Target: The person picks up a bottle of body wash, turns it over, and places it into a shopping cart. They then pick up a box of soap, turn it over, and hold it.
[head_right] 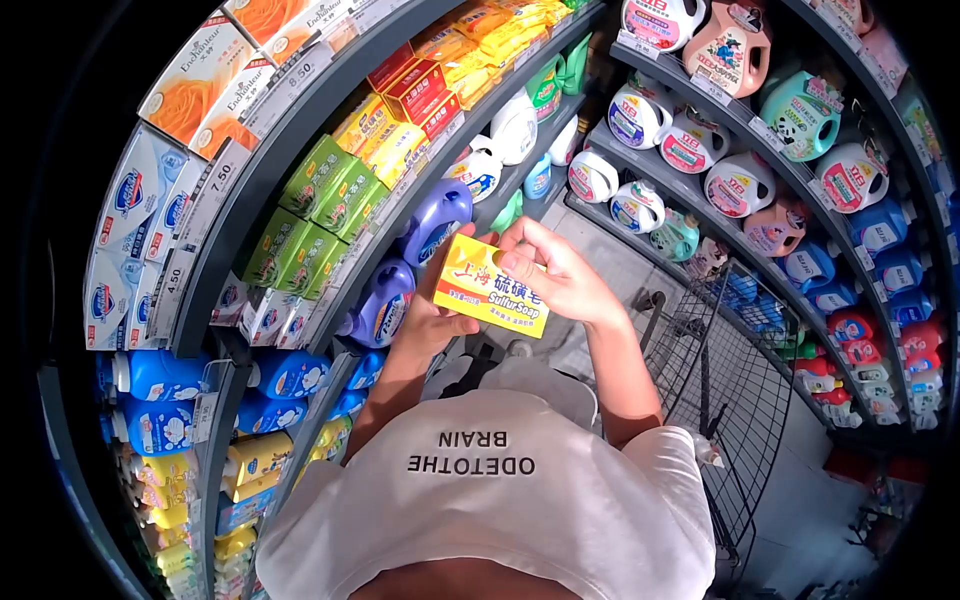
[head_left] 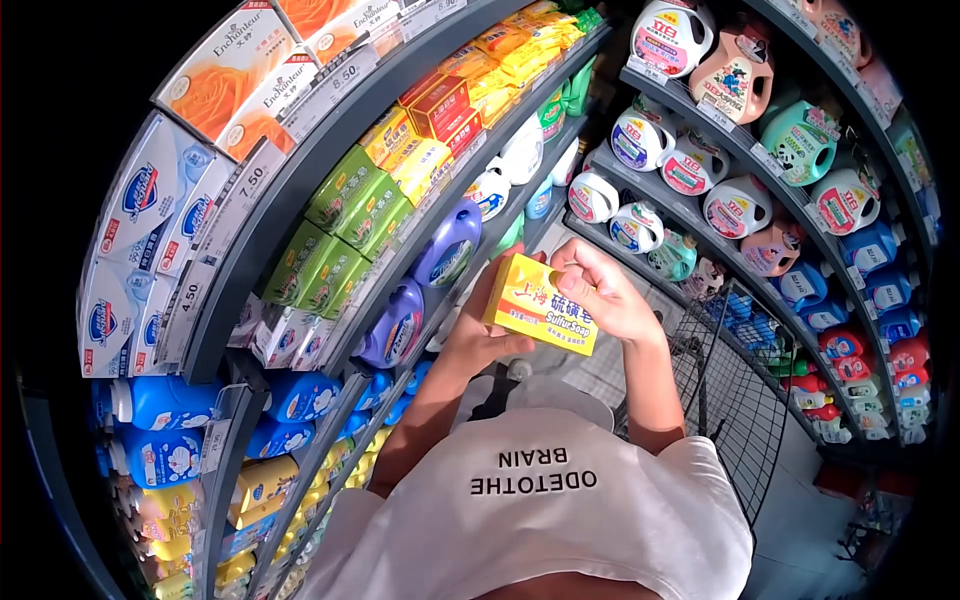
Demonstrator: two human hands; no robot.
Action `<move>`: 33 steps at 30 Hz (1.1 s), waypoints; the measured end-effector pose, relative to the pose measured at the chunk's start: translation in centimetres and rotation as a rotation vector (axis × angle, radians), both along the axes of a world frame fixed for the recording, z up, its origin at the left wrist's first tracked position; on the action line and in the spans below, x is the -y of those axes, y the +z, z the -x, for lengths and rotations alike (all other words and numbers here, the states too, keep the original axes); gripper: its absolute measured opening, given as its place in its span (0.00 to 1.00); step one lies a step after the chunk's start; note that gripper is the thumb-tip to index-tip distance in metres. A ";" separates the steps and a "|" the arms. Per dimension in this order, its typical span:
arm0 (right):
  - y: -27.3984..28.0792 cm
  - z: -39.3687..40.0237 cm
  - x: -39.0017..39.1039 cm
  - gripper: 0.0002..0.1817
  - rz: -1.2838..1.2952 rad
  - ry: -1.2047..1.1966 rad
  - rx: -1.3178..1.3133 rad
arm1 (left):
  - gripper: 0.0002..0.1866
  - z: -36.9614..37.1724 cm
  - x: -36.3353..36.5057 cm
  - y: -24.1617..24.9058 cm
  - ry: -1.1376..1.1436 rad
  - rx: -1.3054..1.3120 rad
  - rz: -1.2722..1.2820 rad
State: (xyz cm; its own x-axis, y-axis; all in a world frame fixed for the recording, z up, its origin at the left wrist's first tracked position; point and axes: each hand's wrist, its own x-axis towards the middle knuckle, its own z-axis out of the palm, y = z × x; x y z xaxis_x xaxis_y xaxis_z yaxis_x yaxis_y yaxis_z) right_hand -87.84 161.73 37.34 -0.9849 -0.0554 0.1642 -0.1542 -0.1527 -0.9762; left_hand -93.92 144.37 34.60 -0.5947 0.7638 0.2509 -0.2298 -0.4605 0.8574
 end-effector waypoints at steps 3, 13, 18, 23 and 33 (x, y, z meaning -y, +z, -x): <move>-1.7 0.8 2.6 0.11 0.235 -0.155 -0.080 | 0.45 -0.4 -0.7 -0.1 0.096 -0.096 0.021; -0.6 -2.2 3.8 0.38 0.062 -0.221 -0.214 | 0.37 0.2 -0.5 2.9 0.561 -0.753 0.303; 0.7 -3.1 4.9 0.30 -0.197 -0.482 -0.169 | 0.39 -0.5 -1.0 4.2 0.616 -1.034 0.416; -0.1 -2.9 3.8 0.27 0.491 -0.421 -0.029 | 0.42 -0.8 -0.7 4.7 0.755 -1.136 0.446; 0.3 -3.0 4.0 0.28 0.586 -0.392 -0.026 | 0.45 -1.0 -0.6 3.9 0.770 -0.919 0.340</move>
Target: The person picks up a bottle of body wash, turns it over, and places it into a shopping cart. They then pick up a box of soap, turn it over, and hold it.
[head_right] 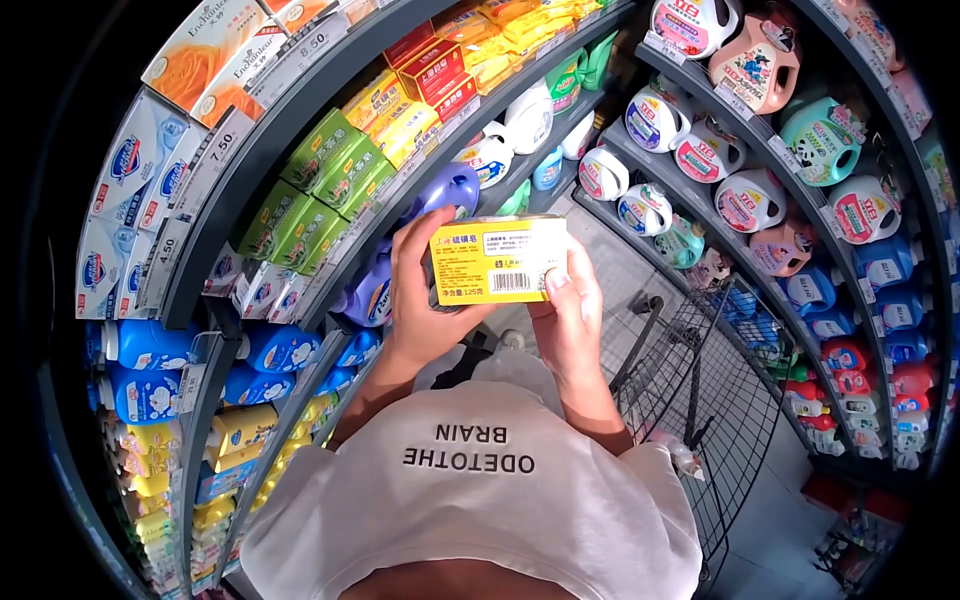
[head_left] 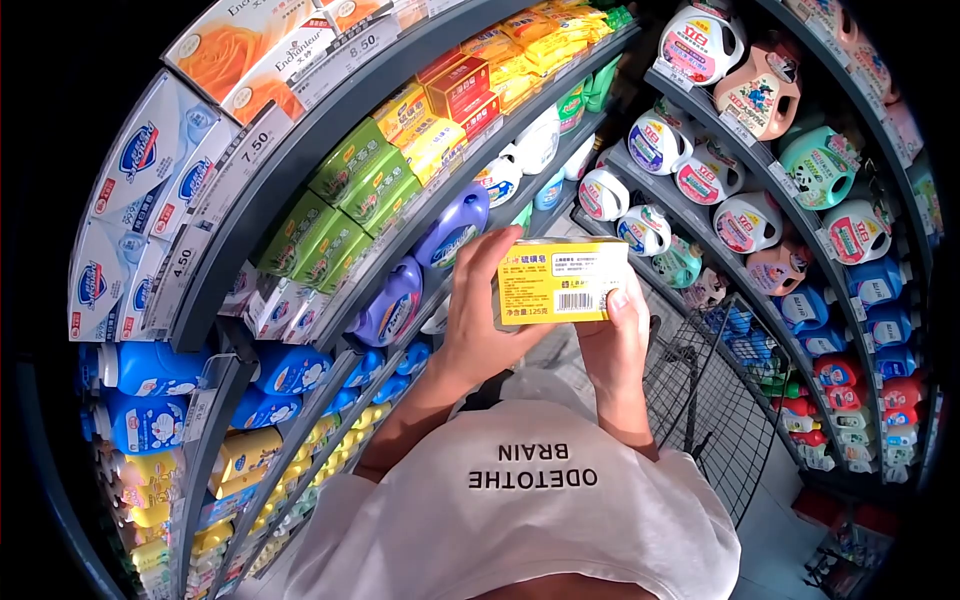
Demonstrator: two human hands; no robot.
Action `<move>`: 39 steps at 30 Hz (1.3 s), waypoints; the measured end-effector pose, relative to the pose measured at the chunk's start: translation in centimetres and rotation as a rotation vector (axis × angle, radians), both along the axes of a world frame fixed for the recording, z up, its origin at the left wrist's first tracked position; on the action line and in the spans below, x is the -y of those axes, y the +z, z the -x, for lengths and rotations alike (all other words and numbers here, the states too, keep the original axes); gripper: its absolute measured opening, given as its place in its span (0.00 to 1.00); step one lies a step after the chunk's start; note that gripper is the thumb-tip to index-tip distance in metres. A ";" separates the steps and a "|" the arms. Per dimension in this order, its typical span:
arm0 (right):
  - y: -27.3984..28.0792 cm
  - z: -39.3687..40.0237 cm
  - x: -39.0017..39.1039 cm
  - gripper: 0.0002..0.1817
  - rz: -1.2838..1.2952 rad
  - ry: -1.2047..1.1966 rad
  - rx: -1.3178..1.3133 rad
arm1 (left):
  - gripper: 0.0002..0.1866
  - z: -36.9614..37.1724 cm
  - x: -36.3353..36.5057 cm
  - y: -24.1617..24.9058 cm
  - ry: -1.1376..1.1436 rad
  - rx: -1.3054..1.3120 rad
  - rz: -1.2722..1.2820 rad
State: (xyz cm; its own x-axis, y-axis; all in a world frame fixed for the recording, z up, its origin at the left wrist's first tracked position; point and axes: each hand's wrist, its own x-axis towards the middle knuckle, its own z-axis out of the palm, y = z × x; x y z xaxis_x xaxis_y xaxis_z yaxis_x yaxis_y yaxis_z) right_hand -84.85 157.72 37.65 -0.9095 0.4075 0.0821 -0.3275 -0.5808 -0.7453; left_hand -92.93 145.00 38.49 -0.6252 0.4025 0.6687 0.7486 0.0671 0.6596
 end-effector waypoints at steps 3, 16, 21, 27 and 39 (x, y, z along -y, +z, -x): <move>-0.1 -0.1 0.1 0.28 -0.009 -0.005 -0.003 | 0.48 0.0 0.2 -0.5 -0.026 0.034 0.006; 0.2 -0.4 1.1 0.29 0.046 0.008 -0.006 | 0.51 -0.2 1.4 -0.1 -0.046 -0.014 0.001; 0.1 -0.5 1.3 0.33 0.024 0.020 -0.006 | 0.52 -0.5 1.6 -0.2 0.034 0.015 -0.042; -0.1 0.1 1.4 0.24 0.457 0.117 0.041 | 0.48 -0.7 2.0 0.1 -0.091 0.023 -0.061; -1.5 0.0 0.8 0.23 0.695 0.187 0.063 | 0.42 -1.6 1.4 1.0 -0.201 0.055 -0.107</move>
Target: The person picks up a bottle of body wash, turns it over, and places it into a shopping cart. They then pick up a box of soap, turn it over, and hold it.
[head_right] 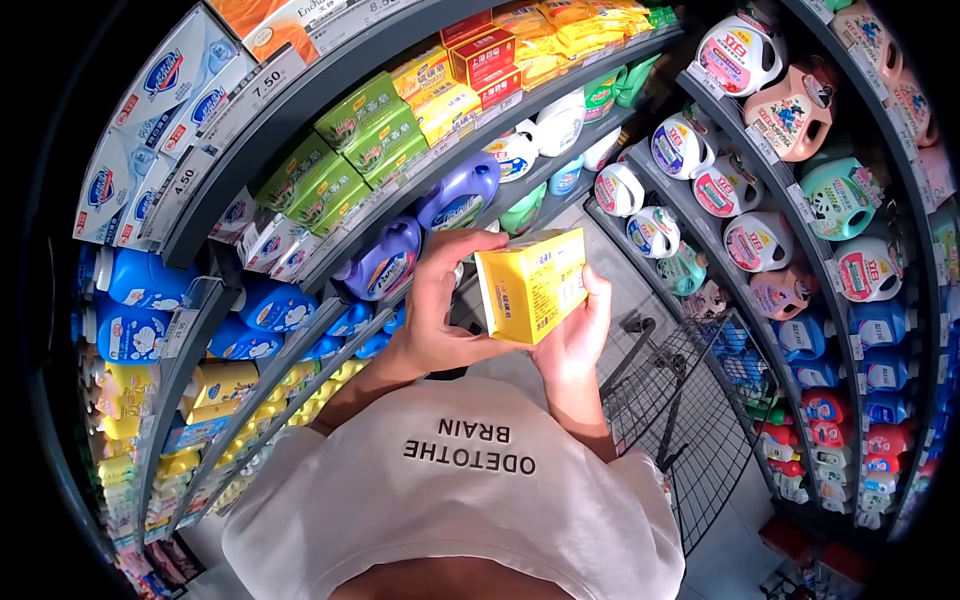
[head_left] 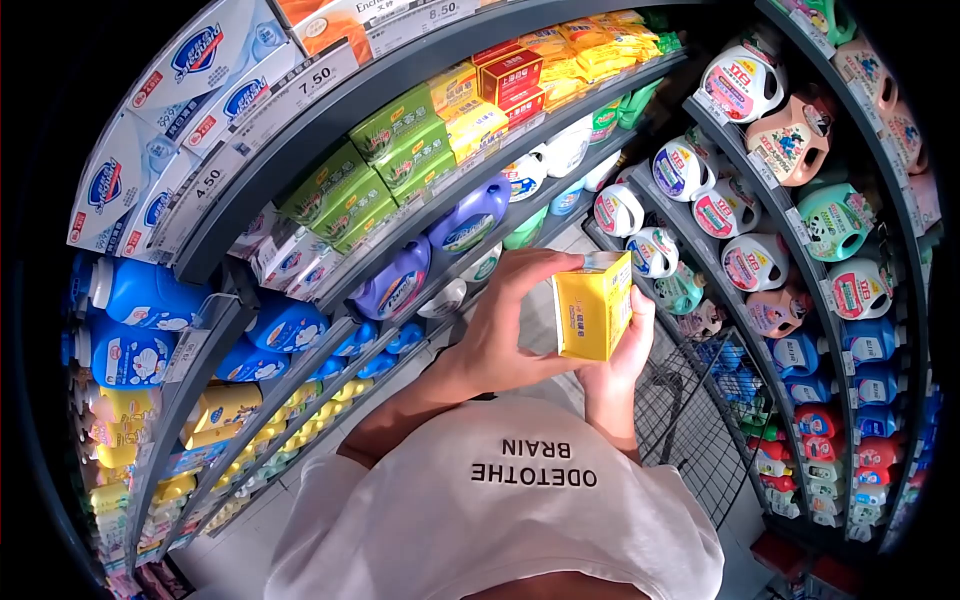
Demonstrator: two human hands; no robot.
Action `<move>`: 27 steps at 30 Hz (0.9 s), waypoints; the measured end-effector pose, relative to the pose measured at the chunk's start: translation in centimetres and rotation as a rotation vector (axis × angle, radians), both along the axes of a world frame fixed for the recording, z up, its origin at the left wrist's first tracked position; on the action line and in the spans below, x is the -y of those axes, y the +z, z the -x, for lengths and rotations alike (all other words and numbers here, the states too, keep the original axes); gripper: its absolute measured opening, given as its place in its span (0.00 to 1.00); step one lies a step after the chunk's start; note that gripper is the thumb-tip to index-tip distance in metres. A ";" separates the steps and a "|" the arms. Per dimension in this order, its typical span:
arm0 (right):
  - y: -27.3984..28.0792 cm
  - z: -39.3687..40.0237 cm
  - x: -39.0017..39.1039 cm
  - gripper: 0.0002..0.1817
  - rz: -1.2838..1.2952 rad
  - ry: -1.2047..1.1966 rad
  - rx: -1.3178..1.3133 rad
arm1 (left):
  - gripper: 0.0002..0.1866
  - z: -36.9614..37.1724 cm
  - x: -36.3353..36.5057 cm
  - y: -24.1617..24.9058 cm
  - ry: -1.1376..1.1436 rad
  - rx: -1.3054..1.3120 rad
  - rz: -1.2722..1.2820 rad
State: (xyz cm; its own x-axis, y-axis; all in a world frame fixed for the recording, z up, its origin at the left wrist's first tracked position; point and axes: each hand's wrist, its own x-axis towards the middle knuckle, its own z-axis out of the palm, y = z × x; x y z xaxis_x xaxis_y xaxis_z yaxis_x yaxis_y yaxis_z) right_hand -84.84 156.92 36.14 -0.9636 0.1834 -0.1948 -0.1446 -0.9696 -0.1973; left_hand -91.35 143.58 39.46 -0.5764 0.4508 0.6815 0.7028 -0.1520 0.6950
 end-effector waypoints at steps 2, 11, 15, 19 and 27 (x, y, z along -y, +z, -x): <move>-0.2 -0.1 0.0 0.23 -0.002 0.000 0.003 | 0.42 -0.1 -0.2 -0.3 0.008 -0.046 -0.020; 0.8 -1.0 -0.9 0.26 -0.291 -0.181 -0.089 | 0.37 0.4 0.1 -0.2 -0.015 -0.014 0.032; 1.3 -1.5 -1.8 0.24 -0.871 -0.343 0.012 | 0.36 1.0 0.8 -0.6 -0.046 0.285 0.240; 1.3 -1.4 -1.7 0.22 -0.973 -0.363 0.064 | 0.34 1.6 1.5 -2.0 -0.281 0.521 0.090; 0.8 -1.0 -1.6 0.23 -1.009 -0.336 0.044 | 0.21 1.0 0.9 -2.3 -0.236 0.728 0.066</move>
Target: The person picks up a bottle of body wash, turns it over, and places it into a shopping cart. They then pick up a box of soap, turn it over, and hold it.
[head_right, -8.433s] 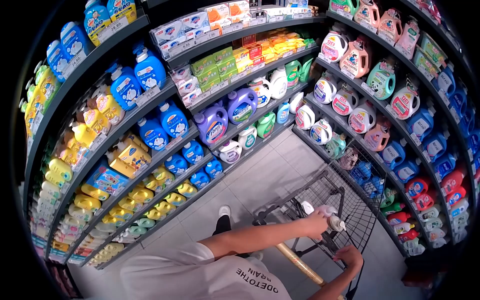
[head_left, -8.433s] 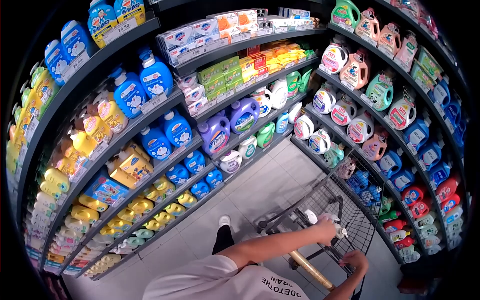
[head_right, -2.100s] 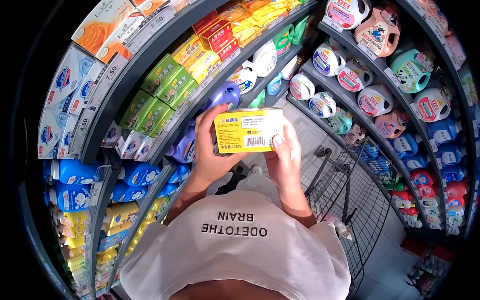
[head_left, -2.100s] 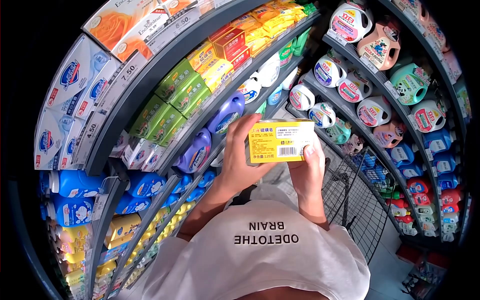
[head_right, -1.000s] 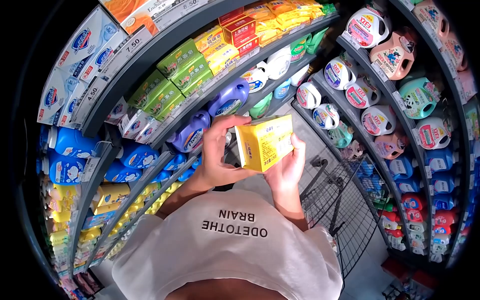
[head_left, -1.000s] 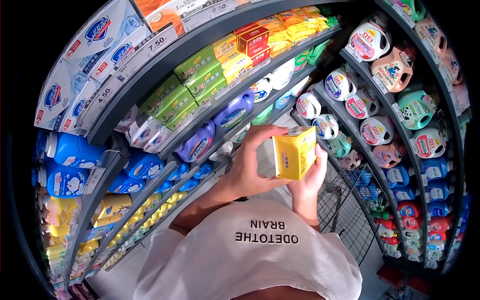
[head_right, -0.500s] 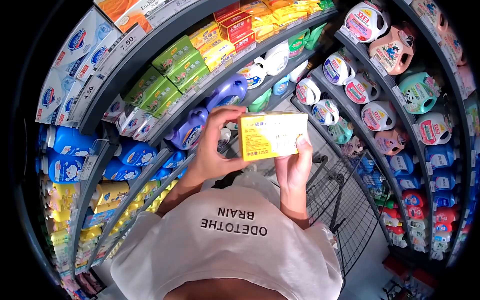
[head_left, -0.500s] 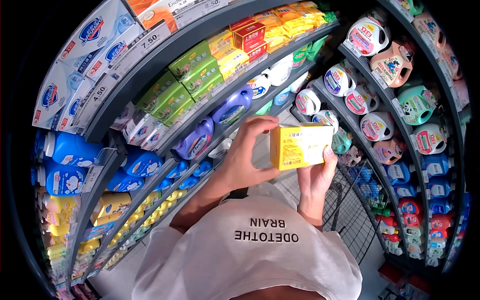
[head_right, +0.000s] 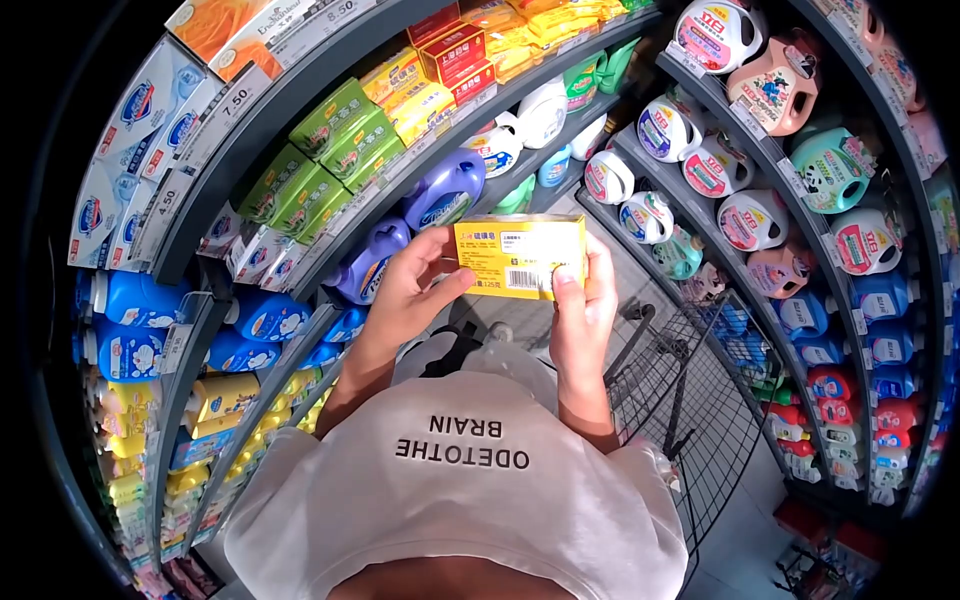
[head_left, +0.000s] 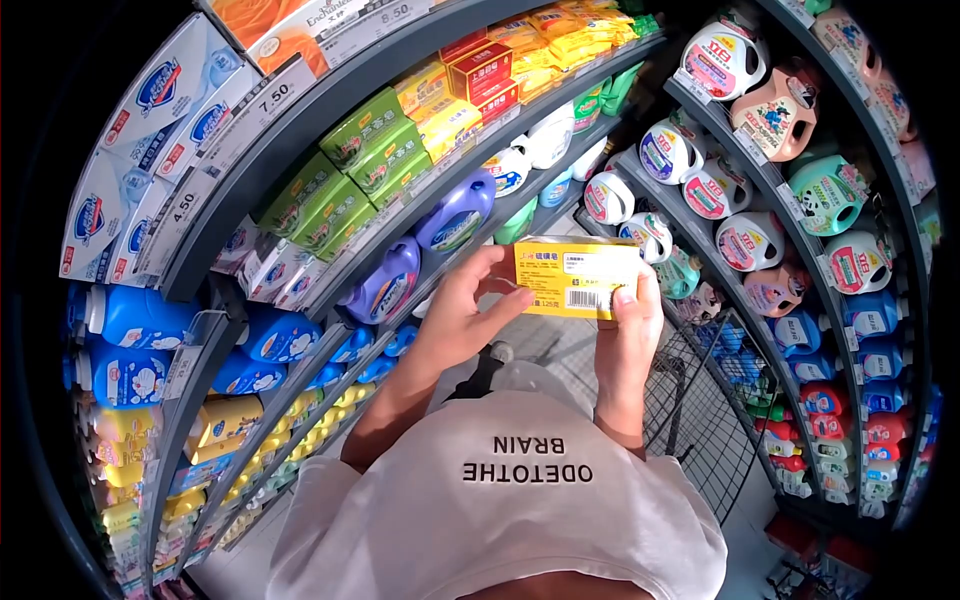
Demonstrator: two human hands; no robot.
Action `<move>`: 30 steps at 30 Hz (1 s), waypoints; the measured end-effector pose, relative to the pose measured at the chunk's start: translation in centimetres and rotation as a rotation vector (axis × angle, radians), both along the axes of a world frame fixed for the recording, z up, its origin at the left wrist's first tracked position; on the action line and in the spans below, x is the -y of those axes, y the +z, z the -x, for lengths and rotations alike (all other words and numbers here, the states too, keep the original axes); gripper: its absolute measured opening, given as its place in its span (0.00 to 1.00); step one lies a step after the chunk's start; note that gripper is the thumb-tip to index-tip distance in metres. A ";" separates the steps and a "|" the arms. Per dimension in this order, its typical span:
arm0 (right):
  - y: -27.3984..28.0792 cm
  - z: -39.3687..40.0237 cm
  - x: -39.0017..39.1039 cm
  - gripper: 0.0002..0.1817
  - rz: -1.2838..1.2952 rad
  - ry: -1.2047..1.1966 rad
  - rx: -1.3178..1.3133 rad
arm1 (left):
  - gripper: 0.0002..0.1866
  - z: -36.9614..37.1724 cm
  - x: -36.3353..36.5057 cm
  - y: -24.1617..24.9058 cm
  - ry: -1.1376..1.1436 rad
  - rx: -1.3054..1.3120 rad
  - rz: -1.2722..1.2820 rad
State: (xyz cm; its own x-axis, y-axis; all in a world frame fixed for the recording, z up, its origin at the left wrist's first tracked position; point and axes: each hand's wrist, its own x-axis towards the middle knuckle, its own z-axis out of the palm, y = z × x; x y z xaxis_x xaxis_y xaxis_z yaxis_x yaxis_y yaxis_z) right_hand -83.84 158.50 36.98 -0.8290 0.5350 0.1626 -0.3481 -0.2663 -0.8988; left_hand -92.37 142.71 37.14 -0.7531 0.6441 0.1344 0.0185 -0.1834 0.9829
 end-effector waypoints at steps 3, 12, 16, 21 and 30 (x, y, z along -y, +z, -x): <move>-0.2 0.1 -0.1 0.23 0.014 0.006 0.010 | 0.19 -0.1 -0.3 0.5 0.005 0.149 -0.001; 0.5 0.3 -0.1 0.25 0.123 0.039 0.072 | 0.20 0.2 -0.4 0.7 -0.022 0.285 0.008; 0.1 0.6 -0.2 0.25 0.131 0.037 0.058 | 0.20 0.4 -0.7 0.4 -0.023 0.377 -0.052; -0.3 0.8 -0.5 0.24 0.174 0.073 0.051 | 0.20 0.4 -0.7 0.2 -0.022 0.448 -0.077; -0.3 0.9 -0.2 0.24 0.273 0.125 0.022 | 0.18 0.9 -0.5 -1.0 -0.066 0.608 -0.216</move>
State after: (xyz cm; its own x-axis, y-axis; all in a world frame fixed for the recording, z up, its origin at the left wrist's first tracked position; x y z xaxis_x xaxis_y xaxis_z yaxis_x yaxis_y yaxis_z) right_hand -84.74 158.67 36.65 -0.8929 0.4503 0.0076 -0.2784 -0.5386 -0.7952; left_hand -93.27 143.19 36.10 -0.6950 0.6982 -0.1717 -0.5478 -0.3595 0.7554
